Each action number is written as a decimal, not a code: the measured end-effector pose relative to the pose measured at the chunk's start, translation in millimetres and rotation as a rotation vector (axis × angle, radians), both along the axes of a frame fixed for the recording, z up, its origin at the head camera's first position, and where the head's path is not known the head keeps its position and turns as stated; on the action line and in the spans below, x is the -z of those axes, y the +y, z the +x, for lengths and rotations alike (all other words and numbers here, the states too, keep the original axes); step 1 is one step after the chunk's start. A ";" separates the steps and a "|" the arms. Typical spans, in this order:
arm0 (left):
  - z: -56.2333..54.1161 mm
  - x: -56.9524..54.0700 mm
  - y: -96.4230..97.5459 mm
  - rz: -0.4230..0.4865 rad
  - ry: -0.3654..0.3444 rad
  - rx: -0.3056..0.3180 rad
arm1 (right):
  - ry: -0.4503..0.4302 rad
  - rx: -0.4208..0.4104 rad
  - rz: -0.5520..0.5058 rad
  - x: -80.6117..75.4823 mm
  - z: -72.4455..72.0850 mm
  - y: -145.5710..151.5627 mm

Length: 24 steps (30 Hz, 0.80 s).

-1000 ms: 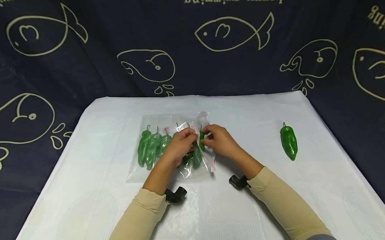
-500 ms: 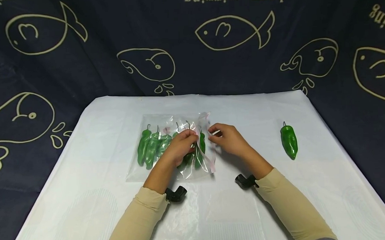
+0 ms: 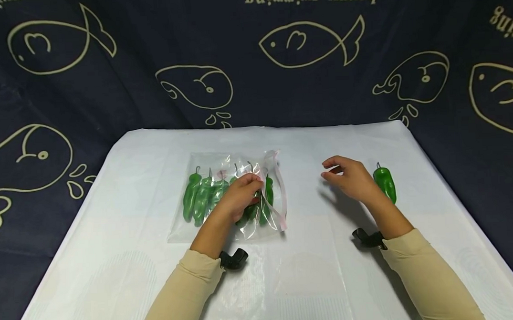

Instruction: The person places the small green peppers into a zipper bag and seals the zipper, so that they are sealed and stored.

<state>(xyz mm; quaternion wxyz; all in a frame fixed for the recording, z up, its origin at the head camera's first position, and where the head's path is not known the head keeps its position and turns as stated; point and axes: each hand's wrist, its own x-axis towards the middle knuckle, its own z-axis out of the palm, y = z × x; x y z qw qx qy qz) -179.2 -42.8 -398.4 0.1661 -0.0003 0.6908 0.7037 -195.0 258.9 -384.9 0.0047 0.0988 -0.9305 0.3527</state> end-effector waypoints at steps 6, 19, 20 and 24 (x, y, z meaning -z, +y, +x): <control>1.4 -0.2 -0.5 -0.009 -0.011 -0.006 | -0.047 0.064 0.074 -7.8 5.3 38.8; 0.9 -0.6 -0.8 -0.023 -0.011 0.014 | -0.030 0.156 0.182 -9.0 5.5 98.5; 0.7 -0.7 -0.9 -0.022 -0.012 0.014 | -0.033 0.161 0.190 -8.4 4.8 101.7; -0.6 0.0 -0.6 -0.018 -0.010 0.012 | -0.064 0.175 0.214 -4.6 2.8 113.0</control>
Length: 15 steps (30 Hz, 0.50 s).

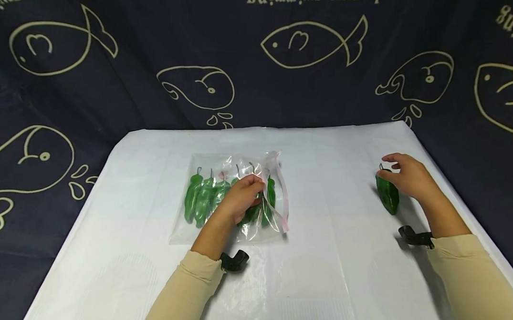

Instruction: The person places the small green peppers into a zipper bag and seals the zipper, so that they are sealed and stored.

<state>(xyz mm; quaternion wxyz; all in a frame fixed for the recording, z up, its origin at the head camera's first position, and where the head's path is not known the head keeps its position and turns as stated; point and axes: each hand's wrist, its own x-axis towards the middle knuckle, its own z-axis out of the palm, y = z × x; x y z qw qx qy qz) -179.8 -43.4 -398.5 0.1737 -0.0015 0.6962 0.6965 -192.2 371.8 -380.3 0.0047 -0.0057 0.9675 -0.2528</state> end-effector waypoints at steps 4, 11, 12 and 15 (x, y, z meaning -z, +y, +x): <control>-0.7 0.8 0.8 0.011 0.000 -0.011 | -0.024 -0.006 0.020 5.9 -0.7 9.6; -1.2 1.5 1.2 0.015 0.004 -0.017 | -0.101 -0.020 0.020 16.8 -4.6 21.0; -0.9 1.4 0.9 0.016 0.003 -0.017 | -0.112 -0.022 0.018 18.0 -5.2 21.9; 0.0 0.8 0.1 0.019 0.000 -0.020 | -0.129 -0.020 0.018 20.6 -5.9 22.8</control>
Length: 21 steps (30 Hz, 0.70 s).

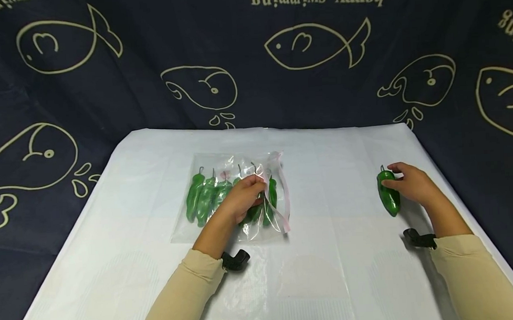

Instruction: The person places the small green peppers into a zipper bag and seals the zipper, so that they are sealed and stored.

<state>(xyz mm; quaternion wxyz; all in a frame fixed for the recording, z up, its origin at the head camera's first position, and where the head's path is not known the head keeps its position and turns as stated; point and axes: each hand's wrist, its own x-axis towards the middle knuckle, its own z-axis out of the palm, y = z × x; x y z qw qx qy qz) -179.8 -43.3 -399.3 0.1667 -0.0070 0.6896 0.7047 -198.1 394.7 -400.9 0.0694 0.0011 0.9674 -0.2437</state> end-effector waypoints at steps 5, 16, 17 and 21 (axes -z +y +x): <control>1.5 -0.4 0.2 -0.006 0.000 -0.006 | -0.014 0.028 -0.016 2.8 0.8 -1.0; 0.7 0.8 0.0 -0.007 0.007 -0.004 | 0.022 0.038 -0.156 -7.3 6.8 -31.4; 0.6 0.8 0.0 -0.007 0.007 -0.004 | 0.027 0.035 -0.172 -9.0 7.3 -36.4; 0.1 0.8 0.0 -0.012 0.006 -0.002 | 0.048 0.016 -0.220 -16.3 9.0 -56.8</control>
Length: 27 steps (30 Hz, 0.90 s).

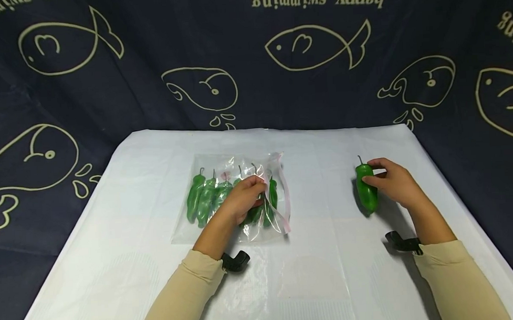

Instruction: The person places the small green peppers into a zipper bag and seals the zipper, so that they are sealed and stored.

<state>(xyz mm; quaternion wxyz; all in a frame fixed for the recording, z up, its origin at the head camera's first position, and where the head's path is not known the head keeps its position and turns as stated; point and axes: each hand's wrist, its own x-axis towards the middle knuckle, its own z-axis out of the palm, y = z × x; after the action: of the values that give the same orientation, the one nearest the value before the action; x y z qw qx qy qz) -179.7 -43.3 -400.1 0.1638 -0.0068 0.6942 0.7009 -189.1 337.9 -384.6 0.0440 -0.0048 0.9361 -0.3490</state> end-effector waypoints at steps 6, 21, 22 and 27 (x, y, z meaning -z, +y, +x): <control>-0.2 -1.3 0.7 -0.003 -0.003 -0.002 | 0.026 -0.033 -0.087 -12.3 3.5 -29.8; 0.1 -3.0 4.3 -0.024 0.032 0.020 | 0.119 -0.152 -0.167 -18.1 7.9 -109.0; 0.4 -3.3 4.1 -0.028 0.035 0.022 | 0.123 -0.164 -0.173 -16.9 8.4 -113.8; 1.2 -4.0 2.9 -0.047 0.035 0.005 | 0.121 -0.234 -0.177 -10.6 8.0 -136.9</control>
<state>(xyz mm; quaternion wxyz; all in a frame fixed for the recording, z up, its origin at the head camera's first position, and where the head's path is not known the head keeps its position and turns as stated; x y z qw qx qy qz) -178.5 -40.3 -396.1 0.1533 0.0032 0.7132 0.6840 -181.1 201.0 -374.0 0.0272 -0.1385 0.8956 -0.4218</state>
